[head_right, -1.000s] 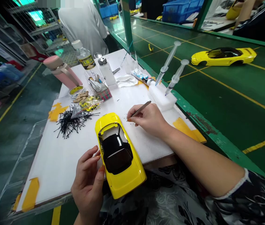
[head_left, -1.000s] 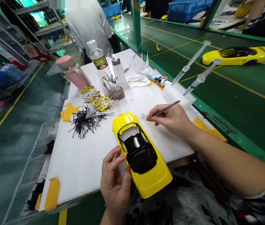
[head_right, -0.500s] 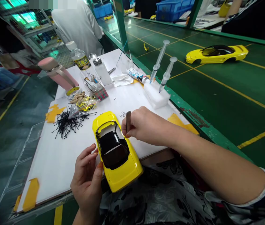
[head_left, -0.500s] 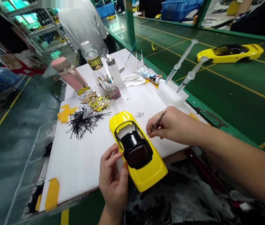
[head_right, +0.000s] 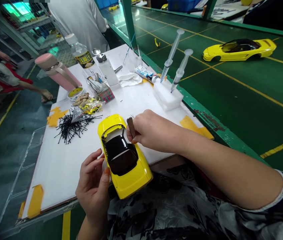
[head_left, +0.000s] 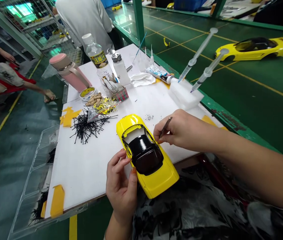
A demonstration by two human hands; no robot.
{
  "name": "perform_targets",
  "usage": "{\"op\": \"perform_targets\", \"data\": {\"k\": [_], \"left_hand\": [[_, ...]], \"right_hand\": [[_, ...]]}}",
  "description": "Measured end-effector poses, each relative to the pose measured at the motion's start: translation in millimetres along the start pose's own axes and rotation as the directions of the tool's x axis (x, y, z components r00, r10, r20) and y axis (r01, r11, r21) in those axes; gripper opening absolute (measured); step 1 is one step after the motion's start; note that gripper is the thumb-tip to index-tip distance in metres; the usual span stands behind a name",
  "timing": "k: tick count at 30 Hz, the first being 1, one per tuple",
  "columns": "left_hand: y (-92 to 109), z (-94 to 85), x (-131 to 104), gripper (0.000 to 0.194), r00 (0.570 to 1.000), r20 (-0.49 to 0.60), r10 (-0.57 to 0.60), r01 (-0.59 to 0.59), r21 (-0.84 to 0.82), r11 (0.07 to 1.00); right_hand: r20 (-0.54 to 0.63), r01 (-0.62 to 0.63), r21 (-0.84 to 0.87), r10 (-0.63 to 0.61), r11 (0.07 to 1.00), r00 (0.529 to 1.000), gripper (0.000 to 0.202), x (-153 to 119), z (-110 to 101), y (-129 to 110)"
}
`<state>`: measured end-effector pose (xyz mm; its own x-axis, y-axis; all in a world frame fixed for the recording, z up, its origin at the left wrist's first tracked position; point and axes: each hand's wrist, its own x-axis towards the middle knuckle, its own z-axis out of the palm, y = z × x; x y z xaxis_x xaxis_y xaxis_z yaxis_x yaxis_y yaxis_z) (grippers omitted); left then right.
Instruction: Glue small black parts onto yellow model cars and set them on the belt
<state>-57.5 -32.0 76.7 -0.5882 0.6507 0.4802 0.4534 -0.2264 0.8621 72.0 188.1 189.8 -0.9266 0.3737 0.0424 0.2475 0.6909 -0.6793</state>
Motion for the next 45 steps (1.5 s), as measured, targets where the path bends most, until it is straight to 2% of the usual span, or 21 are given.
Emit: {"op": "perform_targets", "data": {"k": [7, 11, 14, 19, 22, 25, 28, 31, 35, 39, 45], "left_hand": [[-2.3, -1.1, -1.0, 0.035, 1.000, 0.002, -0.001, 0.001, -0.008, 1.000], [-2.3, -1.0, -1.6, 0.034, 1.000, -0.001, 0.000, 0.000, -0.006, 1.000], [-1.8, -1.2, -1.9, 0.033, 1.000, -0.001, -0.002, 0.002, 0.004, 1.000], [-1.1, -2.1, -1.9, 0.029, 1.000, -0.003, -0.010, 0.010, 0.027, 1.000], [-1.0, -1.7, -1.2, 0.028, 1.000, -0.005, -0.011, 0.011, 0.031, 0.999], [-1.0, -1.1, -0.6, 0.028, 1.000, -0.003, -0.002, 0.003, 0.044, 0.999], [-0.9, -1.2, -0.6, 0.028, 1.000, -0.001, -0.001, 0.001, 0.051, 0.999], [-0.8, -2.1, -1.3, 0.028, 1.000, 0.000, 0.001, -0.001, 0.057, 0.998], [-1.3, -2.9, -2.2, 0.026, 1.000, 0.003, -0.003, 0.003, 0.080, 0.997], [-2.0, -2.8, -2.4, 0.026, 1.000, 0.002, -0.011, 0.011, 0.096, 0.995], [-2.6, -3.2, -2.9, 0.029, 1.000, 0.010, -0.007, 0.006, 0.084, 0.996]], "right_hand": [[0.063, -0.011, -0.163, 0.022, 0.987, 0.998, 0.021, 2.1, 1.4, -4.4], [0.075, 0.014, -0.155, -0.002, 0.988, 0.997, 0.021, 2.8, 0.8, -2.8], [0.023, 0.030, -0.058, -0.029, 0.998, 0.999, 0.022, 1.3, -4.8, 1.8], [-0.174, -0.007, 0.121, 0.029, 0.993, 0.984, 0.010, -12.3, -12.3, 20.1], [-0.313, -0.038, 0.214, 0.105, 0.976, 0.944, 0.020, -27.2, 0.6, 32.1], [-0.438, -0.038, 0.186, 0.118, 0.982, 0.891, 0.030, -43.1, 28.4, 38.4], [-0.515, 0.010, 0.058, 0.022, 0.998, 0.857, 0.031, -55.9, 58.4, 39.3], [-0.538, 0.095, -0.101, -0.135, 0.990, 0.832, 0.037, -62.8, 78.0, 39.3], [-0.494, 0.137, -0.239, -0.242, 0.961, 0.835, 0.039, -64.6, 87.1, 41.9], [-0.467, 0.166, -0.294, -0.293, 0.941, 0.834, 0.038, -63.8, 89.6, 44.2], [-0.539, 0.177, -0.162, -0.237, 0.971, 0.809, 0.037, -62.3, 88.3, 43.4]]}}
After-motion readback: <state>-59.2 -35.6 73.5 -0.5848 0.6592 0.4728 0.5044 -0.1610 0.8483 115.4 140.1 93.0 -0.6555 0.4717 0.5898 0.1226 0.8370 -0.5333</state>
